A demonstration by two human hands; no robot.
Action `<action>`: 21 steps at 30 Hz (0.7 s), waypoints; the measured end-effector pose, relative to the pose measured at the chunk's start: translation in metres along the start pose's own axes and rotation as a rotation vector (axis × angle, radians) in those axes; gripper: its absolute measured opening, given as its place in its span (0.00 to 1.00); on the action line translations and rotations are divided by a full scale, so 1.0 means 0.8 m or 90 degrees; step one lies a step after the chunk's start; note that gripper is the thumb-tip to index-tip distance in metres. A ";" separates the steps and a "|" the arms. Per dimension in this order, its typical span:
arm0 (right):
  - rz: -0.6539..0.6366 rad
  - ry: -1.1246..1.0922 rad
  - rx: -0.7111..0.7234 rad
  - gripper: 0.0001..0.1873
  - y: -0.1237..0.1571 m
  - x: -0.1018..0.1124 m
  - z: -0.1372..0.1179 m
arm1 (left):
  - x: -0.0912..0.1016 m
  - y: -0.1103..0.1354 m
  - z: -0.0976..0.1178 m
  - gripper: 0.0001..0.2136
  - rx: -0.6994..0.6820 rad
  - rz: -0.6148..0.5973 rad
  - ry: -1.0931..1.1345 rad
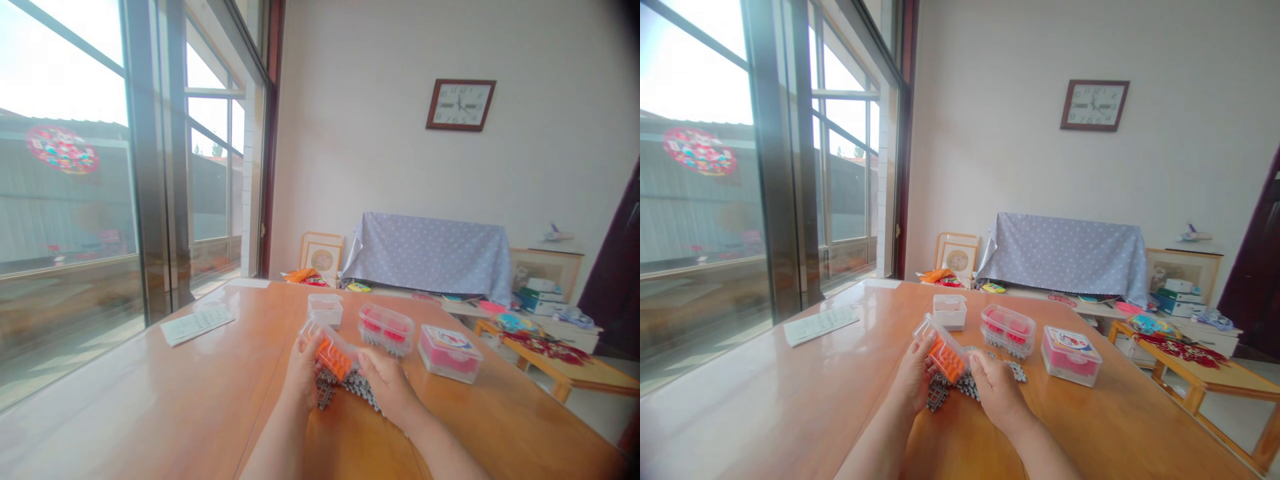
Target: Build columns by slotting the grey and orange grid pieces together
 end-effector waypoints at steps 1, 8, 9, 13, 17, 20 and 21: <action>0.006 0.017 0.004 0.25 0.000 -0.001 0.000 | 0.000 -0.001 -0.001 0.33 0.004 0.000 0.002; 0.052 0.083 0.010 0.23 0.004 -0.012 0.008 | 0.001 -0.002 -0.007 0.31 0.003 -0.002 -0.001; 0.059 0.084 0.009 0.24 0.004 -0.013 0.010 | 0.001 -0.001 -0.007 0.31 0.002 -0.002 -0.002; 0.081 0.070 -0.010 0.24 0.004 -0.018 0.017 | 0.001 0.001 -0.007 0.30 0.007 0.010 0.000; 0.086 0.036 -0.023 0.24 0.004 -0.021 0.021 | 0.002 -0.002 -0.009 0.29 0.017 0.012 0.007; 0.097 0.014 -0.039 0.26 0.005 -0.023 0.024 | 0.005 -0.007 -0.012 0.29 0.024 0.013 0.007; 0.101 0.009 -0.047 0.26 0.005 -0.024 0.026 | 0.007 -0.008 -0.014 0.29 0.028 0.013 0.007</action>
Point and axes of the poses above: each hand's wrist, its own y-axis away from the middle knuckle, its own x-axis out of the back of the hand, z = x × y, the point moved 4 cm from there along -y, towards the middle knuckle, and after that the axes turned 5 degrees about -y, right-handed, at the moved point
